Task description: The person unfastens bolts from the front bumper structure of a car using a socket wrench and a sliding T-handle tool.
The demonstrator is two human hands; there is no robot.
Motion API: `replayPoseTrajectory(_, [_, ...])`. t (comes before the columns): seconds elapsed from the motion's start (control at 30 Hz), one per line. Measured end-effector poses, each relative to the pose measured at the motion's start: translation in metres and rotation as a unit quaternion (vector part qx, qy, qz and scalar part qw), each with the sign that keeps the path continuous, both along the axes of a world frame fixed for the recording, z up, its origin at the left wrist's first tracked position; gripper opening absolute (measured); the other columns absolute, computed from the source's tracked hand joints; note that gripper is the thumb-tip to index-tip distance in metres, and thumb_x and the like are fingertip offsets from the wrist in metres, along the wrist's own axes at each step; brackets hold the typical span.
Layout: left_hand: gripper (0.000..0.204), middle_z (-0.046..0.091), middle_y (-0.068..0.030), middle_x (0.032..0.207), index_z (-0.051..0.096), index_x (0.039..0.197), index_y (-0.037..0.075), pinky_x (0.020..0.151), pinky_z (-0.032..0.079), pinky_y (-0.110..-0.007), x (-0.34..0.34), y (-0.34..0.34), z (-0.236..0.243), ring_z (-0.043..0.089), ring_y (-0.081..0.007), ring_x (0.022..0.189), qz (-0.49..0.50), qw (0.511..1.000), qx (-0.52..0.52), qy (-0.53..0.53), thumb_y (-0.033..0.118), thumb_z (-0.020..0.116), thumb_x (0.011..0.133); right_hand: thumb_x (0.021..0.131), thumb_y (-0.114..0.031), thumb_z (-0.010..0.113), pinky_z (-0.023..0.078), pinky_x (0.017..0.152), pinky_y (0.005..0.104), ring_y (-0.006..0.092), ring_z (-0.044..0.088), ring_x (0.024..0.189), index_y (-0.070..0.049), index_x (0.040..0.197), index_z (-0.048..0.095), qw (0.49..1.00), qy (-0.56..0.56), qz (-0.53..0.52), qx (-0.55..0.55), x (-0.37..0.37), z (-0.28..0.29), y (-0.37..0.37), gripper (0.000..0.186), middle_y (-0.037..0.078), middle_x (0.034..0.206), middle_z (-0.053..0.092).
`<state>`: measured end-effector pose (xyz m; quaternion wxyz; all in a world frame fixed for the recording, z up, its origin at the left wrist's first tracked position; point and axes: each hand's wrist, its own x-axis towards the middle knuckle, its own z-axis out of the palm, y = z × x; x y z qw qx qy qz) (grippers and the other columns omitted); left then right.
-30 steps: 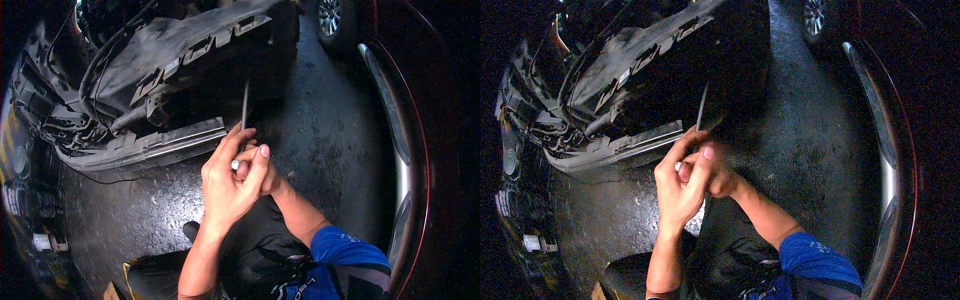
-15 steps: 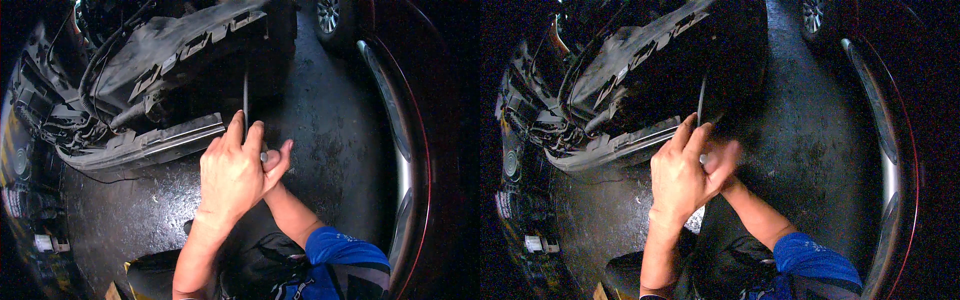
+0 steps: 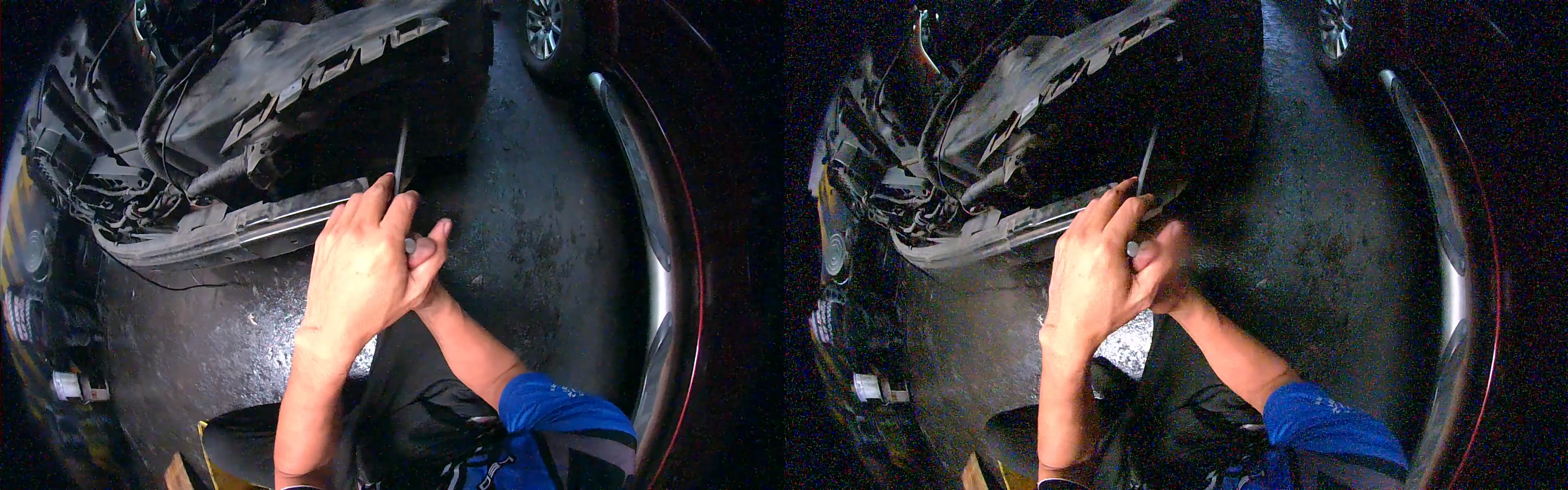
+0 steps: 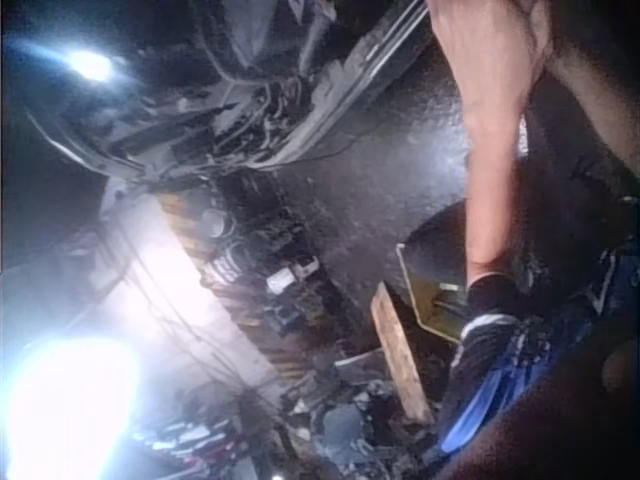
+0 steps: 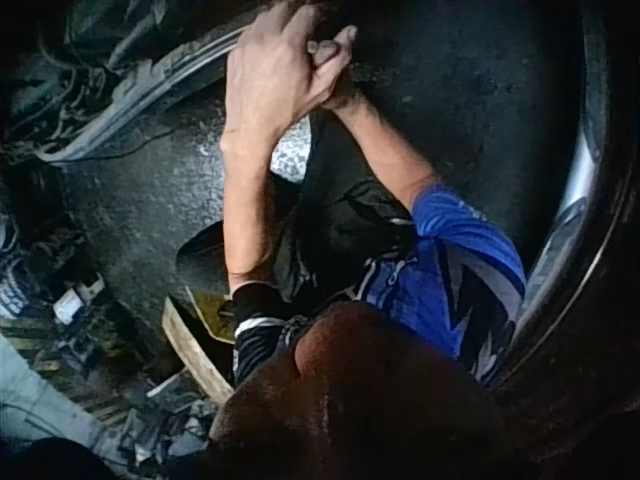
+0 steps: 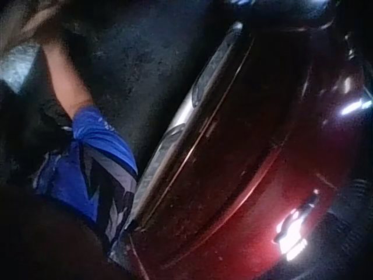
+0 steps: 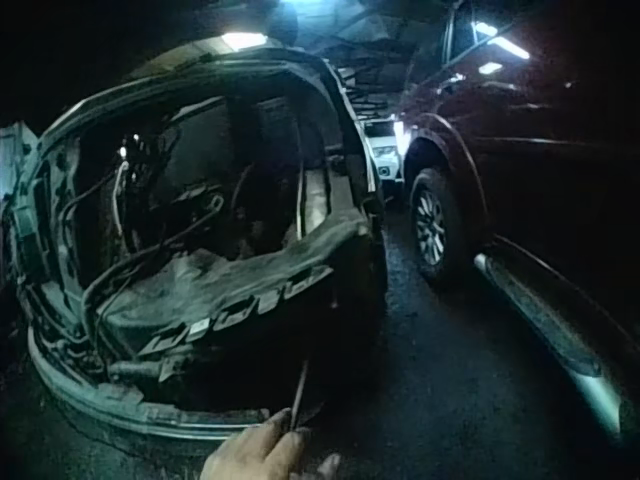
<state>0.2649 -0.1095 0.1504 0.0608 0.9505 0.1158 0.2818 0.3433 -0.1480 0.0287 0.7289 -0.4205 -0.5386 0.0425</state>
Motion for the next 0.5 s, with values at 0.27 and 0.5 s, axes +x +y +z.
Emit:
replayPoseTrajectory(0.27, [0.063, 0.067, -0.0221, 0.106, 0.066, 0.112, -0.002, 0.081, 0.054, -0.045, -0.001, 0.009, -0.002, 0.067, -0.0375, 0.095, 0.004, 0.993, -0.117, -0.013, 0.055, 0.067, 0.087, 0.084, -0.025, 0.068, 0.046, 0.067, 0.0349, 0.0226, 0.059, 0.074, -0.007, 0.077, 0.061, 0.990, 0.016, 0.091, -0.108, 0.023, -0.014, -0.002, 0.020, 0.005, 0.078, 0.062])
replayPoseTrajectory(0.5, [0.054, 0.068, -0.0189, 0.101, 0.067, 0.110, -0.001, 0.078, 0.054, -0.042, 0.004, 0.007, -0.012, 0.068, -0.0360, 0.089, -0.004, 0.976, -0.213, -0.047, 0.047, 0.072, 0.086, 0.085, -0.011, 0.062, 0.045, 0.068, 0.0357, 0.0243, 0.058, 0.075, -0.006, 0.081, 0.061, 0.972, 0.031, 0.176, -0.156, 0.028, 0.007, -0.019, 0.006, 0.006, 0.079, 0.062])
